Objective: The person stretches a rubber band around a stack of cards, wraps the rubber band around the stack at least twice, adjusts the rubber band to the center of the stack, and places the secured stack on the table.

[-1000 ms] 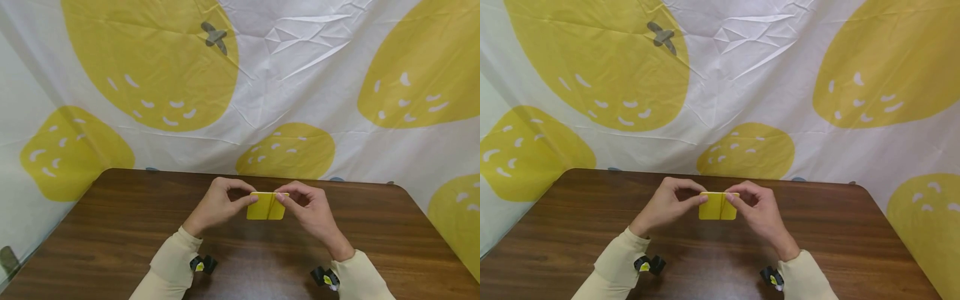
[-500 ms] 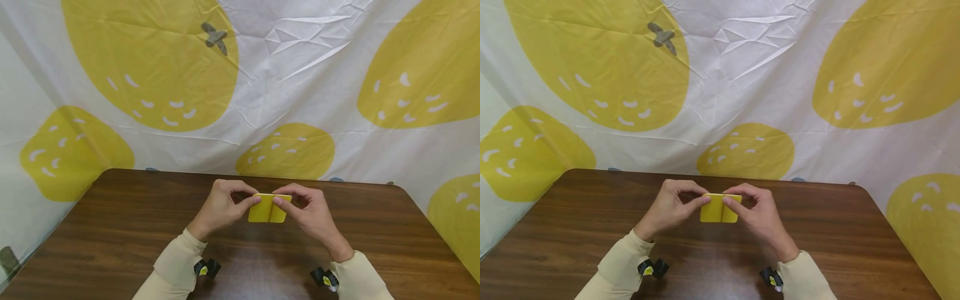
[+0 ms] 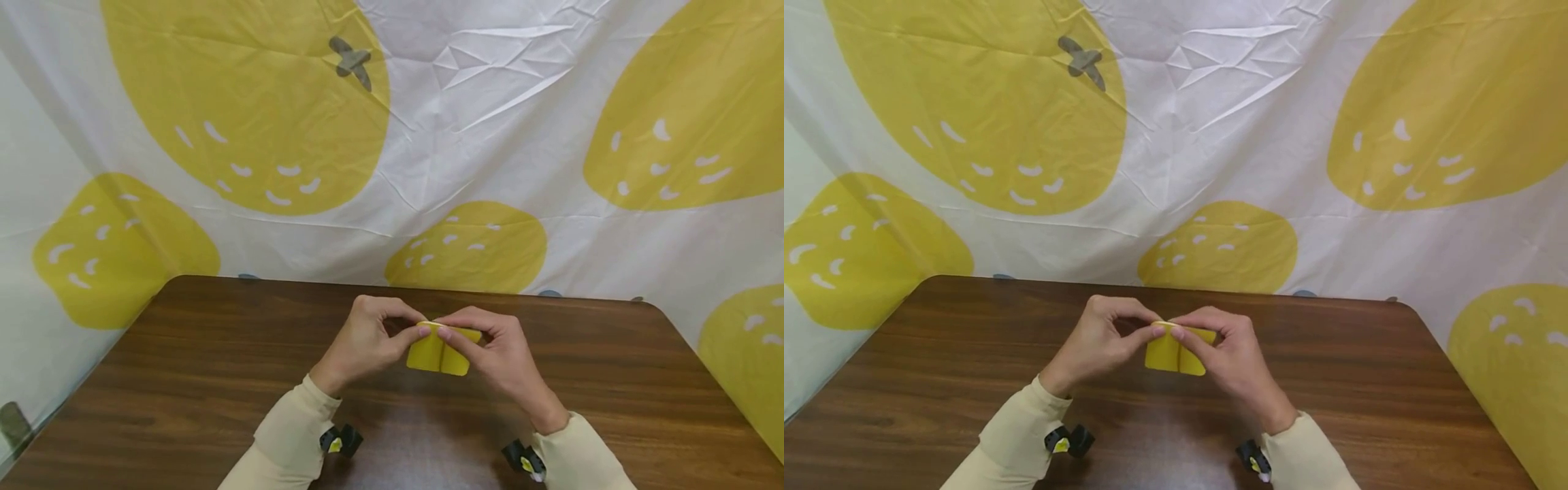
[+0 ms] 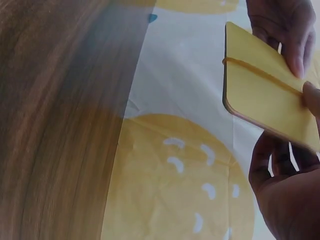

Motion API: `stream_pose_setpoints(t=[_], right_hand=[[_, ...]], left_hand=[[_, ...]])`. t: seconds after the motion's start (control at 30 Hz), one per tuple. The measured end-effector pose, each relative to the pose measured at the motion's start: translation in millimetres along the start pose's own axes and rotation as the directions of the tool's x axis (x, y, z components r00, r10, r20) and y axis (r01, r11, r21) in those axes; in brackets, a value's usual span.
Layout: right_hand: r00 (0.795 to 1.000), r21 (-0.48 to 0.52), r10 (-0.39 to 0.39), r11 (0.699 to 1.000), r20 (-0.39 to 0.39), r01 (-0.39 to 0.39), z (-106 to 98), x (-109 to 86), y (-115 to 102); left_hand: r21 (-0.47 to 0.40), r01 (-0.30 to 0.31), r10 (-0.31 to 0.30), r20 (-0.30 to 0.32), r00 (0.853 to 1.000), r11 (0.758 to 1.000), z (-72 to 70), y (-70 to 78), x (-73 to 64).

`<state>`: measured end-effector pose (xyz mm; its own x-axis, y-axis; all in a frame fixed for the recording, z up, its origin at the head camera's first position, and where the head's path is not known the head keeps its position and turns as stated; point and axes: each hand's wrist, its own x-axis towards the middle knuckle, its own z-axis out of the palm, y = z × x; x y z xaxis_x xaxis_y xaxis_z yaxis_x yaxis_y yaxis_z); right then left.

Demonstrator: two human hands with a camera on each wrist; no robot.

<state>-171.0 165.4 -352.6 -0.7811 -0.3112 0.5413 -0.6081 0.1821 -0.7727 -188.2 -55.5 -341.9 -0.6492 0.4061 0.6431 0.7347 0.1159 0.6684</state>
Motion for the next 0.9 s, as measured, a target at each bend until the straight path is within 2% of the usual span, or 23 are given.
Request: stream_pose_setpoints(t=[0.13,0.37,0.53,0.67,0.77,0.9], right_hand=[[1.000,-0.023,0.011,1.000,0.007,-0.011,0,1.0,-3],[0.999,-0.024,0.026,0.999,-0.021,-0.026,-4,3.9,-5],[0.997,-0.002,0.078,0.997,0.016,-0.078,-5,3.5,-4],[0.991,-0.006,0.129,0.992,0.031,-0.129,-10,2.9,-4],[0.984,-0.045,0.170,0.985,0.044,-0.168,-14,3.2,-3],[0.963,-0.086,0.248,0.967,0.104,-0.240,-18,3.0,-2]], left_hand=[[0.013,-0.011,0.011,0.006,1.000,1.000,1.1,-0.3,0.4],[-0.032,0.043,-0.043,-0.001,0.999,0.999,-2.1,3.1,0.2],[-0.050,0.074,-0.074,-0.001,0.997,0.996,-2.3,3.3,-0.6],[-0.064,0.123,-0.125,-0.035,0.992,0.990,-4.9,4.8,-0.3],[-0.076,0.157,-0.163,-0.075,0.984,0.985,-9.0,7.5,0.8],[-0.093,0.180,-0.191,-0.133,0.972,0.979,-15.2,9.5,2.4]])
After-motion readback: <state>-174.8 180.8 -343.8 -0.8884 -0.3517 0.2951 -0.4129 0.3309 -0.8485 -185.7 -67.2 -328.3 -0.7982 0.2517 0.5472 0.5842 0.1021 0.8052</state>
